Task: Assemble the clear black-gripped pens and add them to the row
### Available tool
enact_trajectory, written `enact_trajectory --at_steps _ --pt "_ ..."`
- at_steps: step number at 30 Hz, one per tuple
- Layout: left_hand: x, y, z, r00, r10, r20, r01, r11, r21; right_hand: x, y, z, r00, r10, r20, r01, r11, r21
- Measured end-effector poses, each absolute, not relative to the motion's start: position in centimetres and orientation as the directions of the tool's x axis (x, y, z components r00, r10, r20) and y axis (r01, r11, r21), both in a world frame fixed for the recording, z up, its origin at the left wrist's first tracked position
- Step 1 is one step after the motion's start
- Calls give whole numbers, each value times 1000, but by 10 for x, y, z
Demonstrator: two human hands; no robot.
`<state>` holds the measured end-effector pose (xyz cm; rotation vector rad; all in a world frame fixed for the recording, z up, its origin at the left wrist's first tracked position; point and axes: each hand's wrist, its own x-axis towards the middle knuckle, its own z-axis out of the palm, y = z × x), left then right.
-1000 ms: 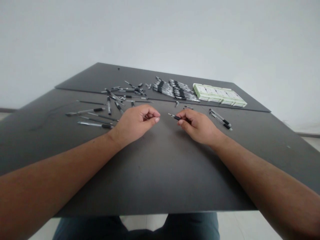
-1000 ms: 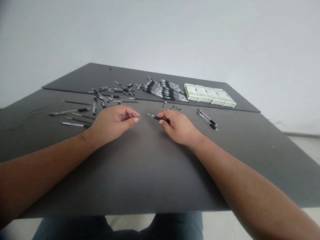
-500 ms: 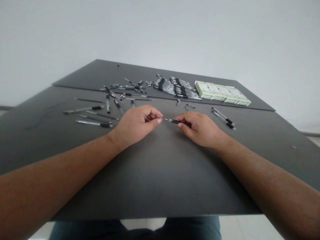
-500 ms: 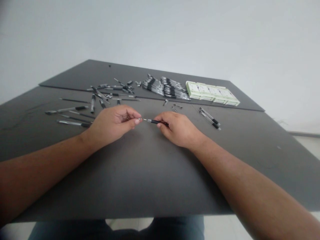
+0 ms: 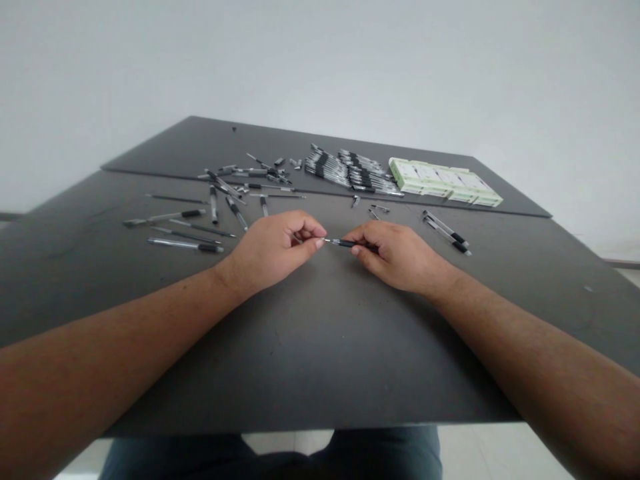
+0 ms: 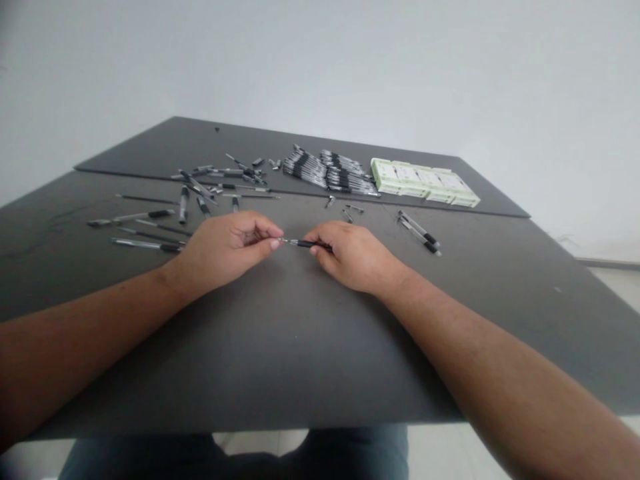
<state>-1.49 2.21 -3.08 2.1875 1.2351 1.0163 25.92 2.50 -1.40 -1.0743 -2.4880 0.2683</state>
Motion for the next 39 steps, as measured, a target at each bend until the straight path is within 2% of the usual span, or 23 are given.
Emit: enact_trajectory --at_steps 13,17,23,29,36,39 --pt "-10 17 -29 433 821 372 559 -568 603 253 20 -14 -670 690 272 627 723 -289" --pt "-10 18 -30 429 818 384 558 -574 600 252 18 -12 -645 714 273 644 699 -310" --pt "-10 17 -32 373 850 373 531 -525 665 253 16 -11 -591 744 312 655 669 -351" --pt "-11 18 -28 412 844 344 589 -535 605 251 15 -11 -524 792 312 688 610 -392" --pt "-12 18 -28 431 827 362 585 -561 586 252 17 -8 -607 746 275 684 666 -298" --pt "-11 17 -27 426 832 354 593 -553 586 253 18 -7 -620 735 274 669 678 -303"
